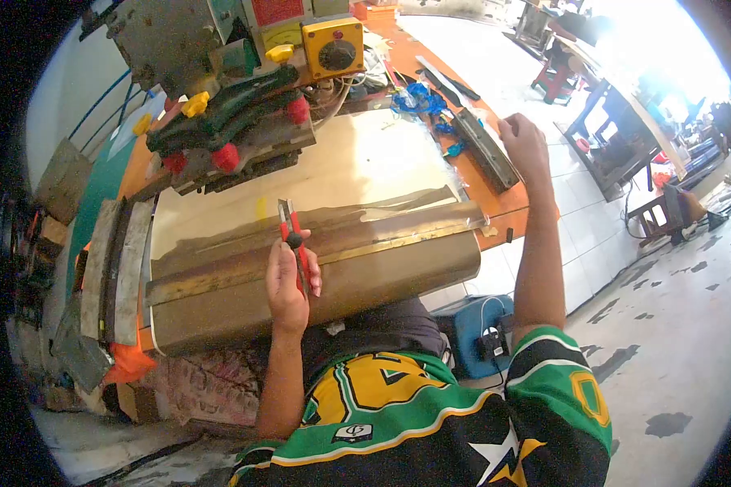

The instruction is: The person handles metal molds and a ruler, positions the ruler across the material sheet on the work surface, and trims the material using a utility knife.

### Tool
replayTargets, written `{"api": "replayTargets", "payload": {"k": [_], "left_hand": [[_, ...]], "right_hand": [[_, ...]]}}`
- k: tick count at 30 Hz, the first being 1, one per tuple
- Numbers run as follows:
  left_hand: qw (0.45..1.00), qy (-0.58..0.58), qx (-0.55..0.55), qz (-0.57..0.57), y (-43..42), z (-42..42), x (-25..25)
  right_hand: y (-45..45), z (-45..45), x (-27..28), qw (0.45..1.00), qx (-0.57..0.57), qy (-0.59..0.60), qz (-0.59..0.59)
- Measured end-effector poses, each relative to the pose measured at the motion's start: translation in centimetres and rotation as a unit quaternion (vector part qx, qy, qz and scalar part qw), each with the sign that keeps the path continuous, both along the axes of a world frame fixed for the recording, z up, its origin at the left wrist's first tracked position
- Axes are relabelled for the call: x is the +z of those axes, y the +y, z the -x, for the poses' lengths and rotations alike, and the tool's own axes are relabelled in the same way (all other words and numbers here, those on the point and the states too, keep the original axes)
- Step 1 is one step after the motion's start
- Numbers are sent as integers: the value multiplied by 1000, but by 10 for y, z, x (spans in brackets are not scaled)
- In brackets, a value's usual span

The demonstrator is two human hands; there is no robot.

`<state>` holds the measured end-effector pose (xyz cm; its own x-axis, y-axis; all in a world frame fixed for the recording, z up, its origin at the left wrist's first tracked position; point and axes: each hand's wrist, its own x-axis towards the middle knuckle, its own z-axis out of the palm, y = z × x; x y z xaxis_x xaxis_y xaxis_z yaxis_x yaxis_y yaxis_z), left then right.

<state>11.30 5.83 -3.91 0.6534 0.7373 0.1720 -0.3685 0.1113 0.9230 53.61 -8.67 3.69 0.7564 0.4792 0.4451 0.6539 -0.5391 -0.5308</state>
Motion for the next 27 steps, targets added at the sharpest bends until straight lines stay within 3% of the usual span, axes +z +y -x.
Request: {"api": "replayTargets", "payload": {"k": [2, 7, 11, 14, 16, 18, 21, 27], "left_hand": [[1000, -13, -8, 15, 1, 0, 1], [1000, -20, -10, 20, 1, 0, 0], [1000, -9, -10, 25, 1, 0, 1], [1000, -16, -16, 19, 2, 0, -1], [1000, -19, -10, 18, 3, -1, -3], [1000, -22, -1, 20, 2, 0, -3], [999, -35, 3, 23, 1, 0, -1], [999, -34, -2, 19, 2, -1, -2]], "right_hand": [[-16, -92, -46, 993, 1, 0, 117], [-14, -94, -62, 980, 17, -10, 200], [-6, -101, -68, 984, 14, -35, 177], [-3, -116, -64, 983, 30, 23, 180], [-1, -122, -58, 972, 59, 153, 170], [-2, -126, -59, 967, 64, 163, 183], [-9, -117, -65, 979, 76, 181, 48], [-23, -90, -50, 985, 76, 156, -21]]}}
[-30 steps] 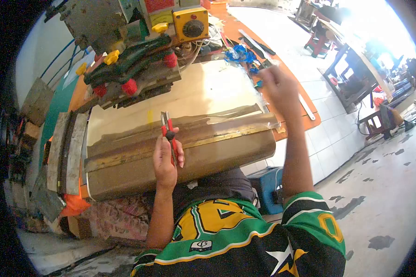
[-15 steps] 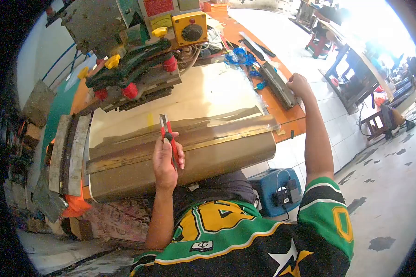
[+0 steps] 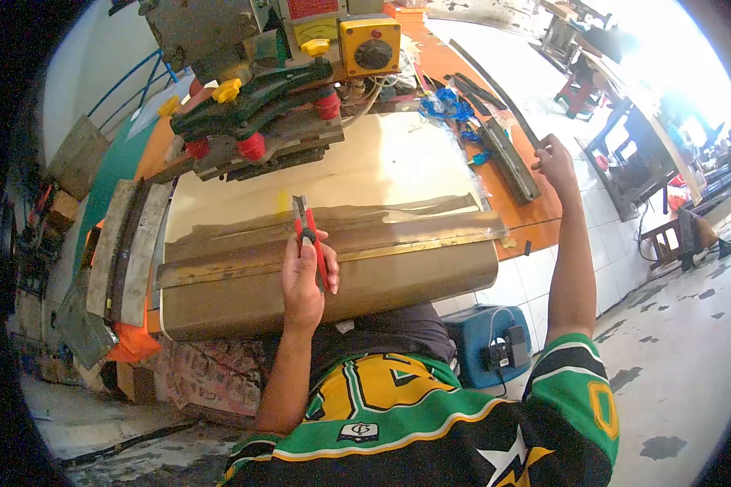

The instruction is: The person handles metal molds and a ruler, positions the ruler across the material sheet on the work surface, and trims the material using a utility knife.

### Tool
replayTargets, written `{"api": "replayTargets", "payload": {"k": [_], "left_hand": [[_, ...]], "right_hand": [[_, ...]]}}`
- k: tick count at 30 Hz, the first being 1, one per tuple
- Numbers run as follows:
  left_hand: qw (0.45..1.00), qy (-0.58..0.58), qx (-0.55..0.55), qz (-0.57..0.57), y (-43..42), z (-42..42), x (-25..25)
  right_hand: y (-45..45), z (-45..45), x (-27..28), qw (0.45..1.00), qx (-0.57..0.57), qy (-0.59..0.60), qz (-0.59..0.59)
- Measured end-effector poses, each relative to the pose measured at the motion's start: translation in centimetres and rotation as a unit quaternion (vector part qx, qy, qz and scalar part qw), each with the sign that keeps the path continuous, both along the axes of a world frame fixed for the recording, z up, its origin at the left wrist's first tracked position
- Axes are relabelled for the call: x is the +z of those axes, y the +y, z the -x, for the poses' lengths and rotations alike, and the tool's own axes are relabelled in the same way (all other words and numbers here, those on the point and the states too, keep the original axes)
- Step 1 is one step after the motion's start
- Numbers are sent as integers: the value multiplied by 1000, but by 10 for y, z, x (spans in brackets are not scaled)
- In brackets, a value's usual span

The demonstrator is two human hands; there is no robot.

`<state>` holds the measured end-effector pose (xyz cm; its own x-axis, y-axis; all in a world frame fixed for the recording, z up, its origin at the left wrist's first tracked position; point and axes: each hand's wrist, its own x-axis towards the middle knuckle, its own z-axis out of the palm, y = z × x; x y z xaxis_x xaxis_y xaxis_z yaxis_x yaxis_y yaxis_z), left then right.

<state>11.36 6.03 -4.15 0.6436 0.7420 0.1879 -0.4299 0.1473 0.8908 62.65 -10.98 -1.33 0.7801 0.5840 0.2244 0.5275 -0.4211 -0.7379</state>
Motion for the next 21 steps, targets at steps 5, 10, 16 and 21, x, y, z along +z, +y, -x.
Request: {"api": "replayTargets", "payload": {"k": [5, 10, 16, 21], "left_hand": [[1000, 14, 2, -11, 1, -1, -1], [1000, 15, 5, -14, 1, -2, -3], [1000, 19, 14, -14, 0, -2, 0], [1000, 17, -3, 6, 0, 1, 4]], "right_hand": [[-12, 12, 21, 995, -10, -67, -74], [-20, 11, 35, 987, -17, -117, -106], [-29, 87, 76, 972, 12, 27, -235], [-38, 153, 108, 934, 86, 96, -334]]}}
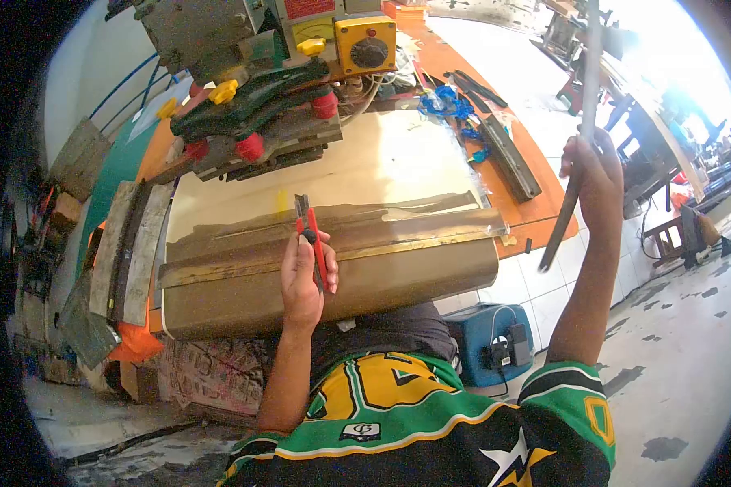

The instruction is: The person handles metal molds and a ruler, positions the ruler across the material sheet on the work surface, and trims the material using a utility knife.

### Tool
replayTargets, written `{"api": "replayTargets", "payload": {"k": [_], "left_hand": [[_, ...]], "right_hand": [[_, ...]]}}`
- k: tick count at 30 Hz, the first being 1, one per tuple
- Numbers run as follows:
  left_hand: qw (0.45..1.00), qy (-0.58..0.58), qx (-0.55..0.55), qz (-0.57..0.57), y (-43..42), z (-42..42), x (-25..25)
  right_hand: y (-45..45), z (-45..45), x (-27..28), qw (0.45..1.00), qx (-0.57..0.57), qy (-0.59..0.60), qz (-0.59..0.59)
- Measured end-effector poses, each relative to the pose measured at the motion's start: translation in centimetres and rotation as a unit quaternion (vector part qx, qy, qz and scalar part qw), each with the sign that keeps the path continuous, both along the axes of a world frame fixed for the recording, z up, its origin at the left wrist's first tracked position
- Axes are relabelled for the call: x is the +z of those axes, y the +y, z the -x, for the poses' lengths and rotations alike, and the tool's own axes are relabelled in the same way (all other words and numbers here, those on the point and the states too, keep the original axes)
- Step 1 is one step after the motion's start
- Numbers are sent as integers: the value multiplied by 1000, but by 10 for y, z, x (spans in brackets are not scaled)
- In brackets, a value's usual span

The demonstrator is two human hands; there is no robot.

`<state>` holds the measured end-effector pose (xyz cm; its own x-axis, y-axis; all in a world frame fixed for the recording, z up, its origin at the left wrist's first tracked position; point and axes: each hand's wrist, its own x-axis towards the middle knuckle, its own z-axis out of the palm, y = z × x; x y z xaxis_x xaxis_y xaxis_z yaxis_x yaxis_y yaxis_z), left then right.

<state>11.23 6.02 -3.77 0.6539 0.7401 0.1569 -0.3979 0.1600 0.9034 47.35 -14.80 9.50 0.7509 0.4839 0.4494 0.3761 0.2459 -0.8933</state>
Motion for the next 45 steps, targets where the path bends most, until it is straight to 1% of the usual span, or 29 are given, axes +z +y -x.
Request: {"api": "replayTargets", "payload": {"k": [2, 3, 4, 6, 8, 9, 10, 12, 14, 15, 16, 17, 18, 20, 22, 23, 25, 27, 32, 34, 35, 37, 38, 40, 42, 44, 45], "left_hand": [[1000, 2, -5, 4, 0, 0, 1], [1000, 3, -2, 4, 0, 0, 2], [1000, 2, -5, 15, -1, 0, 3], [1000, 0, -6, 27, 0, 1, 2], [1000, -6, -16, 22, 1, 1, 0], [1000, -6, -14, 23, 1, 1, -1], [1000, -8, -13, 19, 1, 1, -1], [1000, -9, -11, 15, 1, 1, -1], [999, -5, -17, 27, 2, 2, -1], [999, -4, -17, 27, 2, 2, -2], [999, -3, -20, 26, 2, 2, -2], [999, -2, -24, 24, 3, 2, -3], [999, -2, -25, 24, 2, 2, -2], [1000, 18, -24, 9, 0, 3, 0], [999, 22, -26, 3, 0, 4, 0], [999, 26, -29, -2, 0, 4, -1], [999, 22, -33, -3, -1, 4, -1], [999, 19, -36, -5, -2, 4, -1], [999, 35, 4, -30, -3, 2, -3], [999, 36, 5, -24, -3, 1, -1], [999, 38, 6, -17, -4, 1, -1], [999, 42, 17, -30, -5, 0, -1], [998, 46, 28, -43, -6, 0, -2], [997, 53, 28, -54, -5, 0, -5], [996, 61, 28, -65, -6, 2, -5], [995, 49, 50, -76, -9, 1, -1], [995, 49, 50, -76, -9, 1, -1]], "right_hand": [[-8, 27, 13, 999, 40, -18, -17], [-5, 48, 22, 1000, -18, -14, -21], [-7, 52, 24, 997, 39, -44, -53], [-8, 58, 24, 995, 59, -51, -59], [4, 75, 19, 998, 22, -52, -41], [5, 85, 17, 995, 85, -45, -32], [9, 95, 14, 992, 121, -30, -20], [19, 121, 12, 984, 165, -55, 26], [30, 131, -7, 969, 238, -45, 47], [29, 141, -13, 959, 257, 27, 112], [37, 155, -18, 956, 267, -10, 123], [46, 162, -21, 934, 321, -29, 154], [51, 173, -19, 915, 331, 9, 229], [65, 191, -18, 889, 336, -6, 310], [80, 196, -37, 887, 333, -120, 296], [87, 198, -47, 887, 334, -120, 296], [98, 199, -63, 896, 279, -224, 263], [105, 201, -67, 892, 278, -225, 278], [117, 202, -72, 882, 285, -222, 302], [122, 201, -77, 887, 289, -252, 256], [124, 202, -76, 887, 290, -252, 256], [127, 206, -68, 886, 303, -214, 278], [128, 208, -63, 886, 303, -214, 278], [130, 211, -54, 868, 313, -199, 330], [134, 212, -56, 865, 316, -202, 334], [135, 213, -53, 863, 316, -206, 337], [134, 214, -48, 867, 334, -173, 325]]}}
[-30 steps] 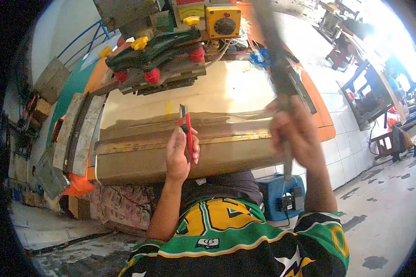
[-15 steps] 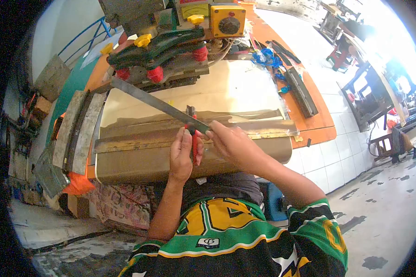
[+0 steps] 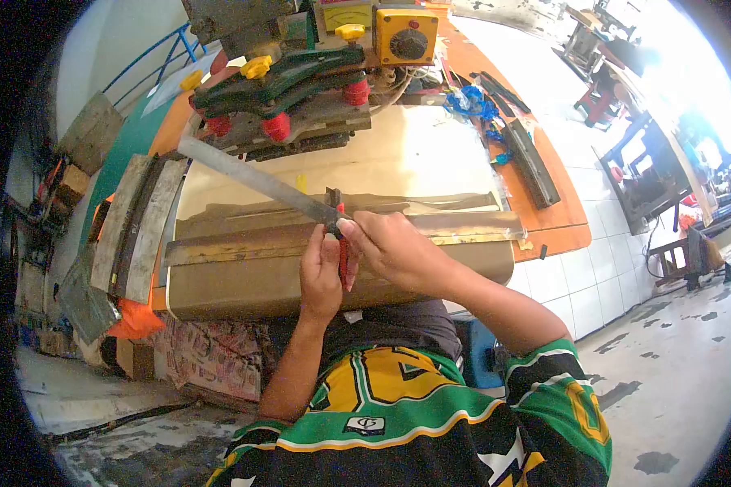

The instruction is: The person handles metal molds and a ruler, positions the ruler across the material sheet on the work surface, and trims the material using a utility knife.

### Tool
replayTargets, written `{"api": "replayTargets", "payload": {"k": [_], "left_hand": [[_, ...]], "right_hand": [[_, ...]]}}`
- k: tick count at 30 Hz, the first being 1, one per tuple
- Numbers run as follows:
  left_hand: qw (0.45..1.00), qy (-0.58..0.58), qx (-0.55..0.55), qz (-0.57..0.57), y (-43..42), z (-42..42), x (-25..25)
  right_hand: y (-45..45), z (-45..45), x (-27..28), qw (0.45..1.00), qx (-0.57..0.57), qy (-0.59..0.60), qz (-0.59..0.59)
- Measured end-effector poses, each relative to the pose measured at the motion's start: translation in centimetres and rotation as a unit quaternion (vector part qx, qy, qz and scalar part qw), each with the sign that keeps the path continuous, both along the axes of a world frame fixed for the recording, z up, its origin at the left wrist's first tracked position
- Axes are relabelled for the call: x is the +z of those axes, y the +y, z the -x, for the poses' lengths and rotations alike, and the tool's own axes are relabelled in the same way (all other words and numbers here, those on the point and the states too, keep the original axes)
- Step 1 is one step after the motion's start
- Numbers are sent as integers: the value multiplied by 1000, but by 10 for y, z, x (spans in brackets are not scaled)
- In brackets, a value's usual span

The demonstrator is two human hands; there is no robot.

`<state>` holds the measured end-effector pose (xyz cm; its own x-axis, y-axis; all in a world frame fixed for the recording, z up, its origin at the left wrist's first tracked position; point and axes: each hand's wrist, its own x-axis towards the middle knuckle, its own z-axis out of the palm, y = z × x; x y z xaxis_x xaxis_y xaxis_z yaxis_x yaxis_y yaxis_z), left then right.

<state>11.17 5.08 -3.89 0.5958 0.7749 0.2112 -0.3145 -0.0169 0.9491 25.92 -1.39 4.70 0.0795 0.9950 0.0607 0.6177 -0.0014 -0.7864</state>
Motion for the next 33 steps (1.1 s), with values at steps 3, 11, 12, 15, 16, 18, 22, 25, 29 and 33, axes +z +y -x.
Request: {"api": "replayTargets", "payload": {"k": [3, 11, 12, 15, 16, 18, 22, 25, 29, 33], "left_hand": [[1000, -2, 15, -7, -1, 0, -5], [989, 64, 90, -95, -4, 0, -11], [989, 64, 90, -95, -5, 0, -10], [985, 77, 97, -123, -5, 1, -11], [982, 78, 106, -138, -5, 0, -11], [979, 79, 113, -153, -6, 0, -12], [995, 39, 61, -68, -2, 2, -13], [999, 24, 13, -42, 5, 6, -12], [1000, 20, -9, -14, 3, 5, -4], [1000, 12, -28, -6, 7, 8, -7]], "right_hand": [[3, -1, -2, 999, 3, 37, 12], [6, -8, -8, 994, 28, 99, 48], [6, -10, -11, 993, 34, 98, 51], [6, -13, -12, 991, 47, 108, 61], [6, -14, -13, 989, 54, 120, 68], [6, -16, -13, 985, 57, 134, 90], [4, -16, -10, 985, 94, 128, 64], [1, -24, -1, 985, 143, 83, 57], [-2, -25, 1, 989, 127, 34, 70], [-3, -15, -11, 995, 85, -4, -43]]}}
